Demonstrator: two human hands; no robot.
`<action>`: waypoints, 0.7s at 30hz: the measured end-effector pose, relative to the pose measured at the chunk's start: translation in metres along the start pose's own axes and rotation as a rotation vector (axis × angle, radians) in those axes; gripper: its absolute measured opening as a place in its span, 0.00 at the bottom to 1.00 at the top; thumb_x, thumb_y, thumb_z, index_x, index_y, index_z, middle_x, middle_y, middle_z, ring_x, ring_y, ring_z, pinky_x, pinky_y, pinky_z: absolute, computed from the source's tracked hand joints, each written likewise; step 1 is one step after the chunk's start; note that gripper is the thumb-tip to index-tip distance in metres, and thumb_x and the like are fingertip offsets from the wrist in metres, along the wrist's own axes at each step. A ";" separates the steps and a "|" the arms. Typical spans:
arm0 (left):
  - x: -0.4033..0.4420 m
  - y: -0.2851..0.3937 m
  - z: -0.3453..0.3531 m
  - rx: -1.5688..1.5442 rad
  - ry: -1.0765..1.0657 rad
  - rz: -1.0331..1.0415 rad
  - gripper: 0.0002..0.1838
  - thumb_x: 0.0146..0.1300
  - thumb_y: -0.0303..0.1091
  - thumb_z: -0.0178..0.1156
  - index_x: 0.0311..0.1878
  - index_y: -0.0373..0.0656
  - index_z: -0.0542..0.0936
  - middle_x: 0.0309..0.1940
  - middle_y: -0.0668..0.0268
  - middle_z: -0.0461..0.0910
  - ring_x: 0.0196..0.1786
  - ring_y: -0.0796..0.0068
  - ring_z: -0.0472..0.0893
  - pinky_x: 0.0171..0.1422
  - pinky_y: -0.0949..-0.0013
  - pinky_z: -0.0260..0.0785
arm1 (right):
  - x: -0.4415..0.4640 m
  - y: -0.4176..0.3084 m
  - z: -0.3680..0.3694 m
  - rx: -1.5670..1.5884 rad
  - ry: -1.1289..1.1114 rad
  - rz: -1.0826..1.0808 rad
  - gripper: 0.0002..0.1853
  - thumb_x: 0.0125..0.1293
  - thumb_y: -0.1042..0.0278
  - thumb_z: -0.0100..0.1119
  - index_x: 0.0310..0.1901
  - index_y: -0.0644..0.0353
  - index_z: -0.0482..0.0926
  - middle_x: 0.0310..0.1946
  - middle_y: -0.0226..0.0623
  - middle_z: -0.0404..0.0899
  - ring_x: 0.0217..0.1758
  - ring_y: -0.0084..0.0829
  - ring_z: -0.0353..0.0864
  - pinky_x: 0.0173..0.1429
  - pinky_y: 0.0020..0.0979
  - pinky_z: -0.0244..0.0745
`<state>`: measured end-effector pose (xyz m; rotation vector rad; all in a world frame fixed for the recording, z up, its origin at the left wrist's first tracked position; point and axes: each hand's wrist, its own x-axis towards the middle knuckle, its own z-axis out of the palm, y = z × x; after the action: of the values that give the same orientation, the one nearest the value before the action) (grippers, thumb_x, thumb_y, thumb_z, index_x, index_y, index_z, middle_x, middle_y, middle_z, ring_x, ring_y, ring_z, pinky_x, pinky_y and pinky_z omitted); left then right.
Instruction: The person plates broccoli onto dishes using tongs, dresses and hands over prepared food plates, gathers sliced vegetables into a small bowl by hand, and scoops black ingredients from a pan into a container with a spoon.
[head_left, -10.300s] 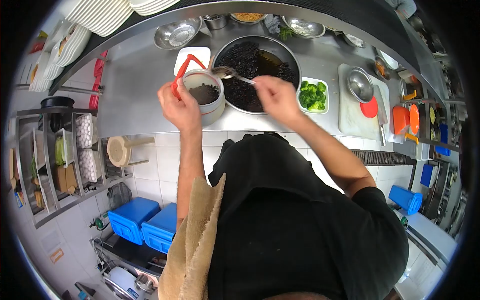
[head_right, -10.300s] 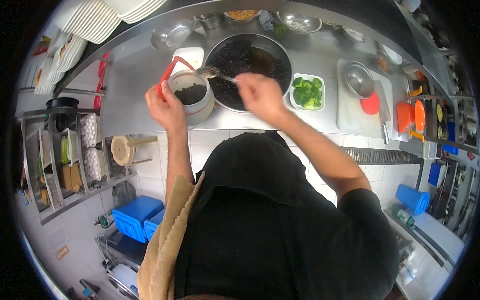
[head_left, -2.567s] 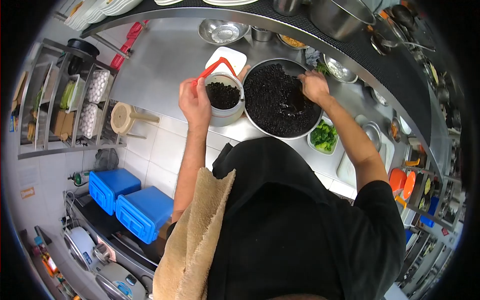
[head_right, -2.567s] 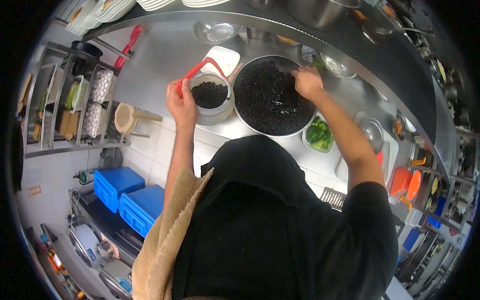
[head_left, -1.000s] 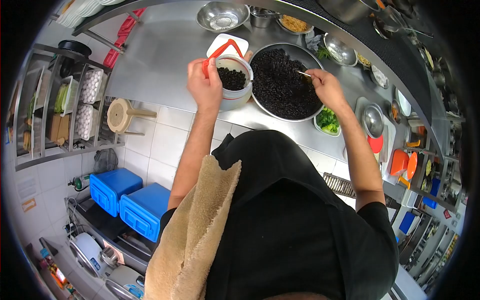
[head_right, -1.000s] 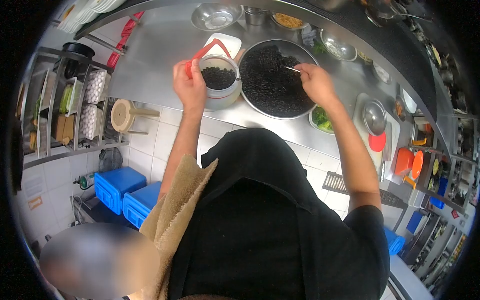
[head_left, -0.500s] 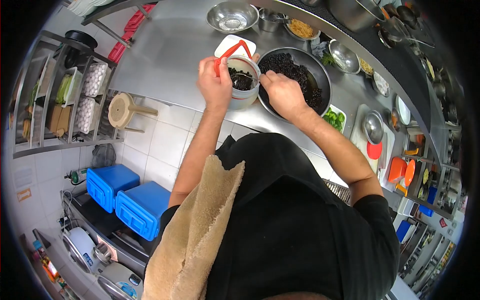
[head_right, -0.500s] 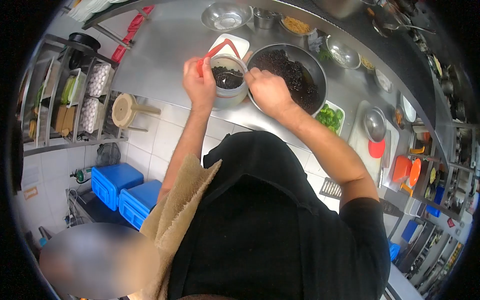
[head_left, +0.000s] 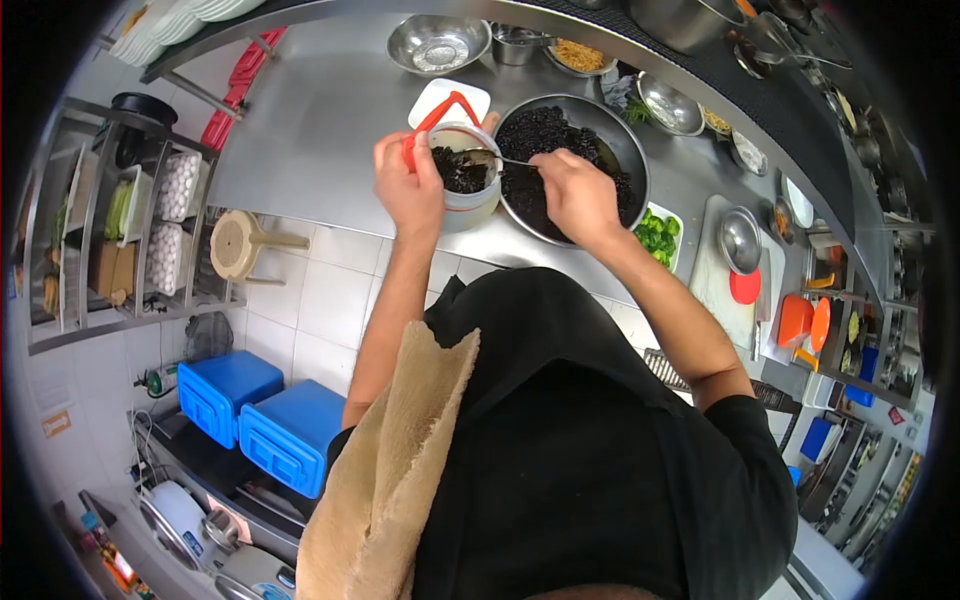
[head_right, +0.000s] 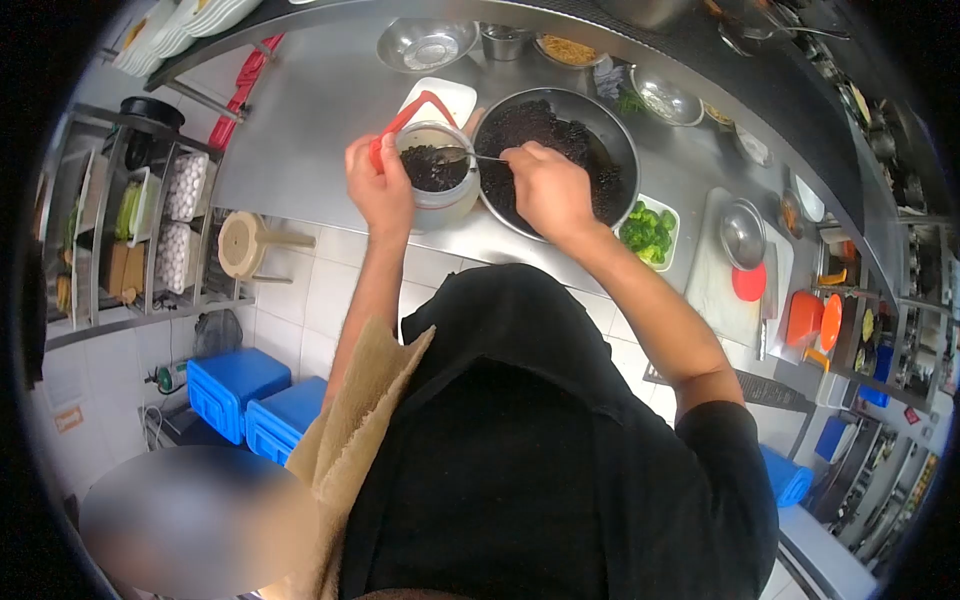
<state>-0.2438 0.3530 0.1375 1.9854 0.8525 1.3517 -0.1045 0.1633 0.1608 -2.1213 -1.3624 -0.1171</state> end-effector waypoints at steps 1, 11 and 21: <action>0.000 -0.001 0.001 -0.001 -0.002 0.008 0.12 0.74 0.36 0.62 0.41 0.35 0.82 0.45 0.54 0.82 0.45 0.55 0.83 0.49 0.57 0.77 | 0.000 0.003 -0.009 0.035 0.021 0.064 0.12 0.67 0.74 0.57 0.48 0.56 0.86 0.43 0.41 0.85 0.48 0.47 0.85 0.50 0.44 0.82; -0.001 0.001 0.001 0.018 -0.002 0.004 0.13 0.75 0.37 0.62 0.41 0.35 0.81 0.47 0.54 0.82 0.46 0.54 0.83 0.51 0.57 0.76 | -0.023 0.153 -0.017 -0.497 -0.052 0.423 0.17 0.68 0.72 0.54 0.54 0.50 0.87 0.47 0.45 0.86 0.54 0.48 0.86 0.58 0.47 0.81; -0.002 0.001 0.004 0.025 0.005 -0.004 0.13 0.75 0.37 0.62 0.41 0.34 0.81 0.46 0.53 0.81 0.46 0.54 0.83 0.51 0.58 0.76 | -0.035 0.160 0.035 -0.028 -0.465 0.624 0.22 0.66 0.68 0.51 0.58 0.46 0.87 0.57 0.40 0.87 0.60 0.47 0.85 0.67 0.42 0.78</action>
<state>-0.2401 0.3505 0.1358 1.9989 0.8790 1.3512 0.0073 0.1083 0.0488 -2.5936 -0.8554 0.6435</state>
